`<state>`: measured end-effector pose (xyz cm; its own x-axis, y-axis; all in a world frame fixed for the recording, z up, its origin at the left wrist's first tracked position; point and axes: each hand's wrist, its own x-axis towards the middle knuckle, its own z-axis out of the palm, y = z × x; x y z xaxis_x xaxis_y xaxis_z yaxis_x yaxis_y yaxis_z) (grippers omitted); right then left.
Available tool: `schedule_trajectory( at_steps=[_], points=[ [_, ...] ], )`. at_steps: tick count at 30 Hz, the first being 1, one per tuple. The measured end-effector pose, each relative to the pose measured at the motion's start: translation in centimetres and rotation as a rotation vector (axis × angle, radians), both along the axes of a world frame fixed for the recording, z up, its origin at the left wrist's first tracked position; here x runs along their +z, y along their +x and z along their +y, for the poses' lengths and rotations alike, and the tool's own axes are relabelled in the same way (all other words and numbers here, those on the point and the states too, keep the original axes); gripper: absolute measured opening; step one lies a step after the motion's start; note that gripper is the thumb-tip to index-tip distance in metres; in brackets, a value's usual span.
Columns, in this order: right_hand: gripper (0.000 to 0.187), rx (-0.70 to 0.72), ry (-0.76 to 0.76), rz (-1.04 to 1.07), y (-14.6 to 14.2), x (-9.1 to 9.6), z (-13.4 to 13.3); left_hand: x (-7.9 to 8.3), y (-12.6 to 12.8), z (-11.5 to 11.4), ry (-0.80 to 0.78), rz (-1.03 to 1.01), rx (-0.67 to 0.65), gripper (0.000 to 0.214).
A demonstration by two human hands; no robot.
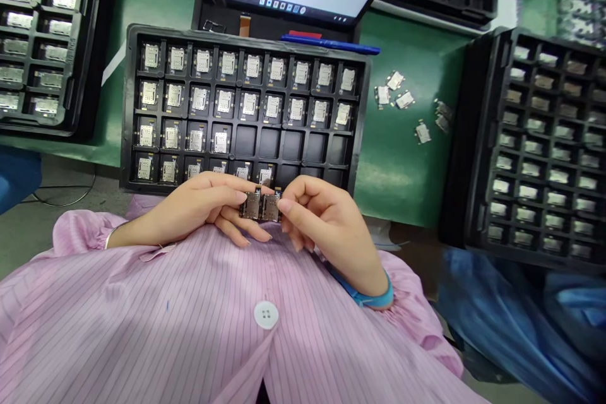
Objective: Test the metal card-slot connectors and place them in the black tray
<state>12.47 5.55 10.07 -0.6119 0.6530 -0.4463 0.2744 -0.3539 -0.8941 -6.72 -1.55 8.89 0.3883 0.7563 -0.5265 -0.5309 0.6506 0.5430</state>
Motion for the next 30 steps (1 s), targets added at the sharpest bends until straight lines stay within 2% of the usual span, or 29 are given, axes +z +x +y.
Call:
schedule_trajectory(
  at_steps=[30],
  points=[
    [0.024,0.038,-0.007,0.027,0.3,0.2,0.6,0.9,0.2,0.5,0.072,0.087,-0.026,0.033]
  ],
)
